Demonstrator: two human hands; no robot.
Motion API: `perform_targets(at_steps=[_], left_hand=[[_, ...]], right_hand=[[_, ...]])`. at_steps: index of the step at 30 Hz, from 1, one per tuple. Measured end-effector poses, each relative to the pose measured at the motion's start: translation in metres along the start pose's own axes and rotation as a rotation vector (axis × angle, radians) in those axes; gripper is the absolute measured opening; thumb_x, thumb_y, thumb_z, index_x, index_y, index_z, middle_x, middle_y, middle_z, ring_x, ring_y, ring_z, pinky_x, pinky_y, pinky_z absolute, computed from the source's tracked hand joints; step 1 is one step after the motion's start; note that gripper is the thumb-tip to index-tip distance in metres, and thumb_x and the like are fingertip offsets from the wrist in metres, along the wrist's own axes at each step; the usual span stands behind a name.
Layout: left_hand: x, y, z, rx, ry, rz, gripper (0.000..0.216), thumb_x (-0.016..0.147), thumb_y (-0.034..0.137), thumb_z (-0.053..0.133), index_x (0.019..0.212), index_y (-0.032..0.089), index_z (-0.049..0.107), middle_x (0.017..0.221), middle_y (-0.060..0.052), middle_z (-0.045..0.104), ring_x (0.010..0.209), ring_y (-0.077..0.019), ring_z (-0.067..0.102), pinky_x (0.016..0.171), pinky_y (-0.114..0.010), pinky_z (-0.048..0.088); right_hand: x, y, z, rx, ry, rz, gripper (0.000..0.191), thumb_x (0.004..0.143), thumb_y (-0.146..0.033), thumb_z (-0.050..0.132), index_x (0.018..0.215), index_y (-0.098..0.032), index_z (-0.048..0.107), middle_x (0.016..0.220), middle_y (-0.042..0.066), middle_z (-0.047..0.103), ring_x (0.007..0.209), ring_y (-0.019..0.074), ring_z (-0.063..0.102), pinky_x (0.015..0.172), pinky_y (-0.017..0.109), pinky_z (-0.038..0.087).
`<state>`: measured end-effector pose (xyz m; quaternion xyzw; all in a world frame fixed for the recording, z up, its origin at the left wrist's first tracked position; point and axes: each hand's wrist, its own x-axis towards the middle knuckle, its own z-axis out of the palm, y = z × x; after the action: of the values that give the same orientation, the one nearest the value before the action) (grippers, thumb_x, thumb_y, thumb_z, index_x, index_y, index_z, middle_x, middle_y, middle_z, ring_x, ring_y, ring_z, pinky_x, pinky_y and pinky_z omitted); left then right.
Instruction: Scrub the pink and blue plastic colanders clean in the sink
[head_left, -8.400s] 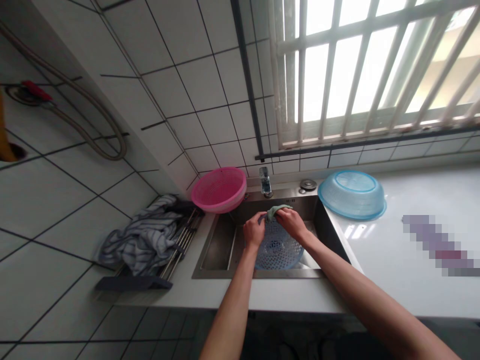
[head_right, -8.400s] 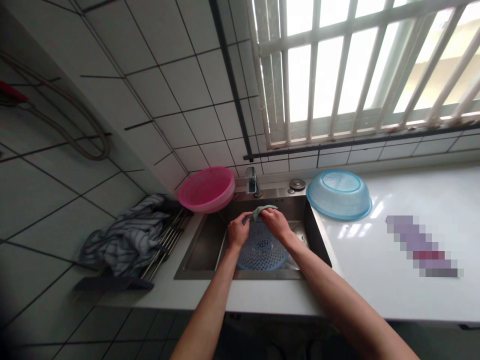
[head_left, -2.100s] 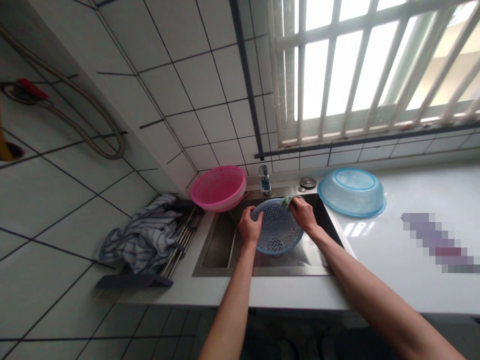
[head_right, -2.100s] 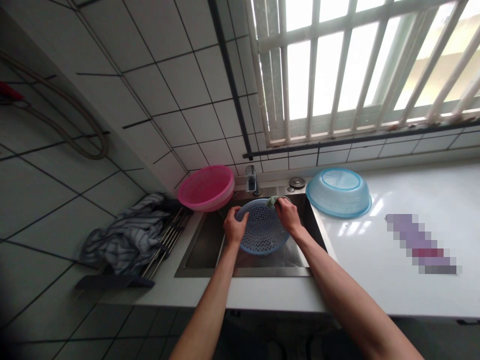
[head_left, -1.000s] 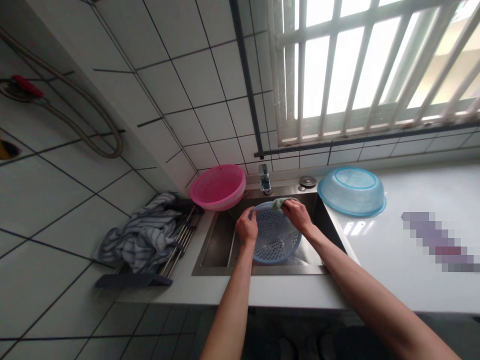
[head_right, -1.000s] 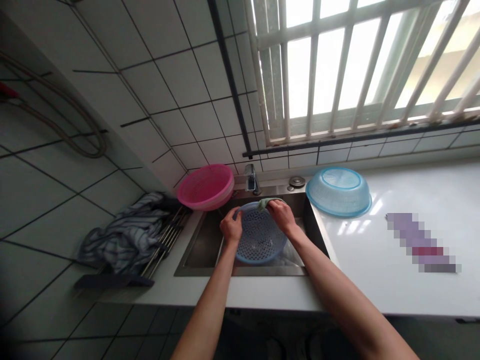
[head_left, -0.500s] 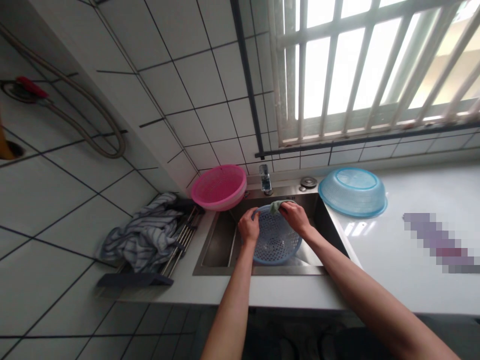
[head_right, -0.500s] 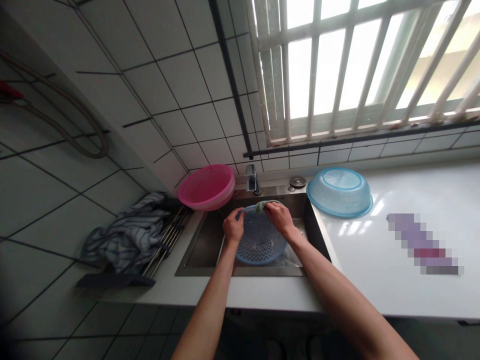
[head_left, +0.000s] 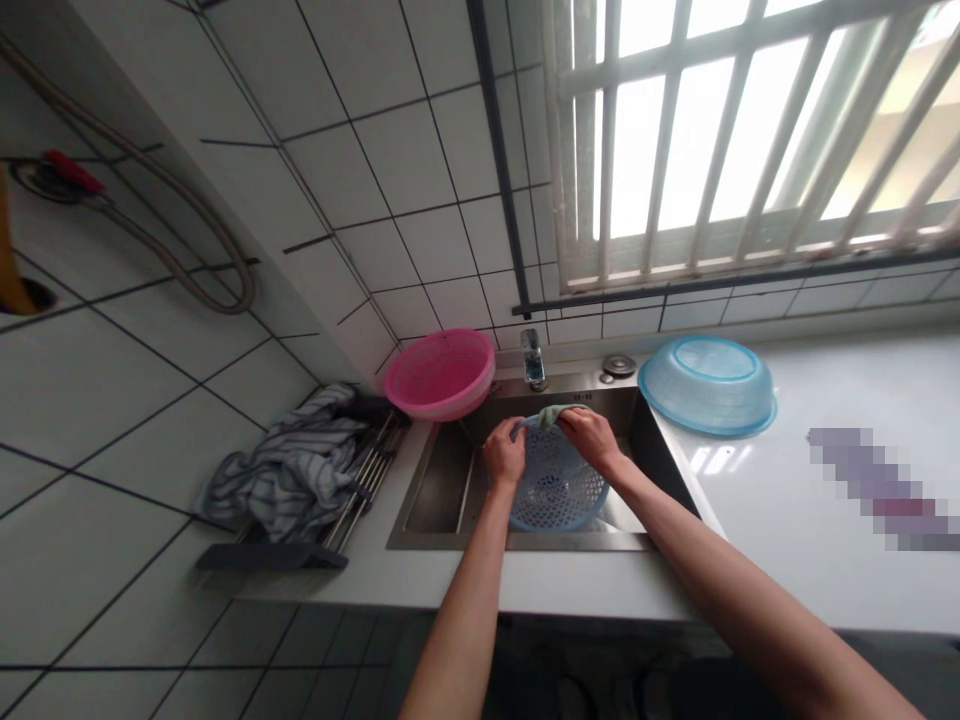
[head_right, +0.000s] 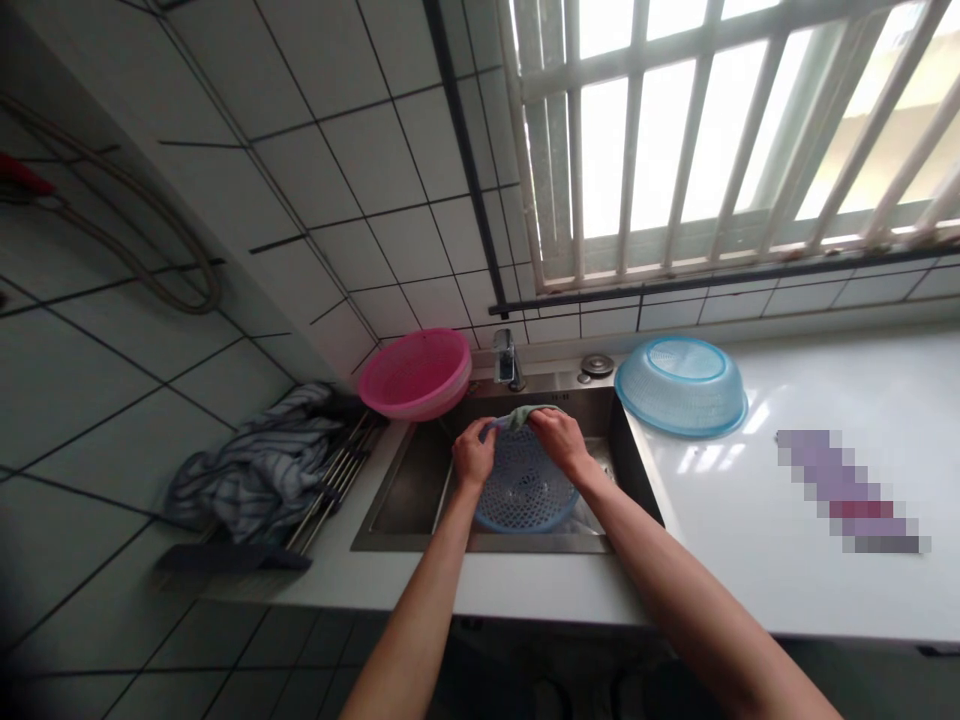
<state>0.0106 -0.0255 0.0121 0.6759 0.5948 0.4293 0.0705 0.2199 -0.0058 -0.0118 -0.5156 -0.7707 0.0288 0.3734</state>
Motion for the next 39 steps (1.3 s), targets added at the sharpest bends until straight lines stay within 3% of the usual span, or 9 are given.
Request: perform_targets(at_steps=[4,9,13,19,22,29,35,39], left_hand=[[0.004,-0.01,-0.006,0.007,0.159,-0.099,0.022,0.101,0.028,0.059,0.116,0.022,0.073,0.113,-0.01,0.079,0.107,-0.0248,0.074,0.098,-0.037,0.055],[0.004,0.003,0.002,-0.001,-0.02,0.115,0.055,0.093,0.015,0.065,0.147,0.026,0.058,0.142,-0.008,0.068,0.129,-0.0241,0.065,0.115,-0.041,0.049],[0.002,0.012,0.006,0.048,-0.123,0.187,0.045,0.093,0.013,0.064,0.134,0.031,0.07,0.134,-0.005,0.073,0.129,-0.025,0.066,0.114,-0.044,0.05],[0.004,0.0,-0.006,0.107,-0.033,-0.001,0.029,0.097,0.019,0.061,0.117,0.032,0.078,0.119,-0.004,0.08,0.105,-0.0255,0.075,0.092,-0.037,0.059],[0.004,0.002,-0.004,0.112,-0.039,0.011,0.027,0.098,0.022,0.061,0.116,0.032,0.078,0.118,-0.004,0.08,0.104,-0.0252,0.075,0.09,-0.034,0.058],[0.0,0.016,0.003,0.123,-0.241,0.045,0.031,0.098,0.017,0.058,0.116,0.033,0.077,0.117,0.0,0.08,0.105,-0.0213,0.075,0.089,-0.028,0.055],[0.005,-0.001,-0.011,0.073,0.012,-0.118,0.025,0.102,0.029,0.058,0.116,0.024,0.078,0.117,-0.007,0.08,0.107,-0.0234,0.075,0.095,-0.031,0.055],[0.002,0.001,-0.004,0.024,-0.005,-0.075,0.023,0.101,0.026,0.06,0.116,0.023,0.077,0.117,-0.007,0.08,0.108,-0.0225,0.075,0.097,-0.031,0.055]], right_hand=[[0.002,0.022,-0.011,0.063,0.125,0.113,0.019,0.103,-0.029,0.055,0.095,-0.023,0.071,0.095,0.006,0.077,0.083,0.0219,0.071,0.073,0.029,0.047],[-0.001,0.015,-0.008,-0.014,0.126,0.075,0.017,0.103,-0.025,0.053,0.095,-0.022,0.068,0.096,0.009,0.075,0.086,0.0229,0.068,0.075,0.029,0.046],[-0.002,-0.007,0.001,-0.026,0.058,-0.039,0.018,0.104,-0.022,0.053,0.097,-0.023,0.069,0.1,0.01,0.075,0.093,0.0233,0.067,0.079,0.03,0.048],[0.001,-0.001,-0.005,0.026,0.051,0.031,0.013,0.103,-0.026,0.058,0.1,-0.023,0.07,0.104,0.007,0.076,0.093,0.0222,0.069,0.079,0.03,0.05],[0.001,0.003,-0.008,0.025,0.053,0.063,0.012,0.101,-0.024,0.061,0.099,-0.023,0.073,0.104,0.007,0.077,0.092,0.0219,0.07,0.081,0.03,0.051],[-0.002,-0.011,-0.003,0.003,-0.044,-0.111,0.017,0.1,-0.019,0.062,0.105,-0.025,0.077,0.103,0.006,0.078,0.095,0.0215,0.071,0.084,0.029,0.052],[0.002,0.014,-0.019,0.049,0.065,0.091,0.016,0.101,-0.025,0.063,0.096,-0.022,0.078,0.099,0.008,0.079,0.088,0.0221,0.072,0.078,0.029,0.051],[0.001,0.021,-0.02,0.064,0.097,0.089,0.017,0.101,-0.026,0.062,0.098,-0.023,0.078,0.1,0.007,0.079,0.088,0.0224,0.072,0.08,0.03,0.051]])
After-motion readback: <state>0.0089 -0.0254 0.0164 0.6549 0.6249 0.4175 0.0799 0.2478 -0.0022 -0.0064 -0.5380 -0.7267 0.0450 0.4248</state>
